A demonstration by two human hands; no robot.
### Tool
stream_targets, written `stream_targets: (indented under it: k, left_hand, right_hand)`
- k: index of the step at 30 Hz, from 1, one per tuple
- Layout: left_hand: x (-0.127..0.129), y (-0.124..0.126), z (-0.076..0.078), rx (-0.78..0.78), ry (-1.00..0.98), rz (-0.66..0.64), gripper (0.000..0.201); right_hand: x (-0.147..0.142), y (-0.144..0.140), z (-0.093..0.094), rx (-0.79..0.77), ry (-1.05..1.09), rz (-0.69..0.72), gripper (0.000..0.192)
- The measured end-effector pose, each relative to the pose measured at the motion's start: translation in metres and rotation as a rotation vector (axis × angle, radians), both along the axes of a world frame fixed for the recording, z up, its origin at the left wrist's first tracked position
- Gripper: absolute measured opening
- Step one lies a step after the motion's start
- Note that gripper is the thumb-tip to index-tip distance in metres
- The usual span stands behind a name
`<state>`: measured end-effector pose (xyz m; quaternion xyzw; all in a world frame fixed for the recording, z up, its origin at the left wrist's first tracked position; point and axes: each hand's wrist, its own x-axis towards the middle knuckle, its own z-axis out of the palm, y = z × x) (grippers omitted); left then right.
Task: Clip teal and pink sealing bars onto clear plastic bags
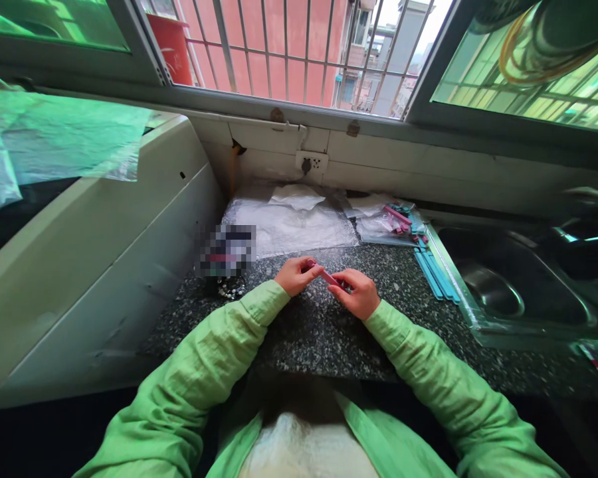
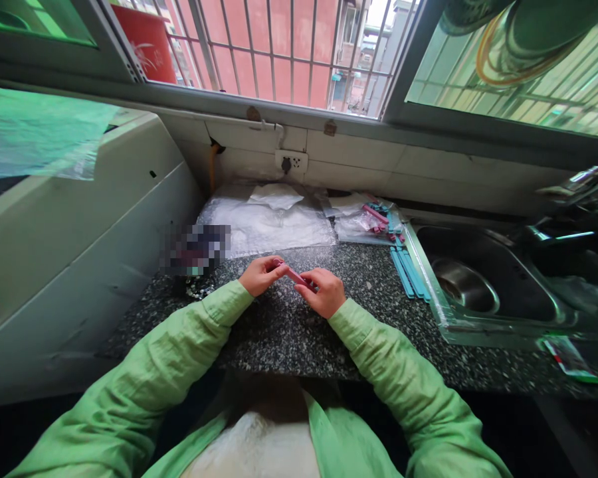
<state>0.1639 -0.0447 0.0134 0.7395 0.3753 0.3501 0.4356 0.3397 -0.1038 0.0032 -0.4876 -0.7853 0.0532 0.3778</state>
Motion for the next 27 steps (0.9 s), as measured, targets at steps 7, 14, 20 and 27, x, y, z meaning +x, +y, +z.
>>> stream_targets:
  k: [7,14,20,27]
  left_hand:
    - [-0.0037,0.0048,-0.0001,0.000,-0.010,0.006,0.032]
    - [-0.0044,0.0053,-0.0017,0.015,0.003,-0.005,0.032]
    - [-0.0045,0.0071,-0.0062,0.030,0.002,-0.002,0.033]
    - [-0.0043,0.0064,-0.0032,0.021,0.006,0.007,0.033]
  right_hand:
    - [0.0058,0.0055,-0.0035,-0.181,0.182,0.022,0.017]
    - [0.0058,0.0047,-0.0038,-0.186,0.179,0.007,0.016]
    - [0.0050,0.0048,-0.0044,-0.170,0.164,-0.018,0.016]
    - [0.0049,0.0047,-0.0037,-0.162,0.157,-0.028,0.016]
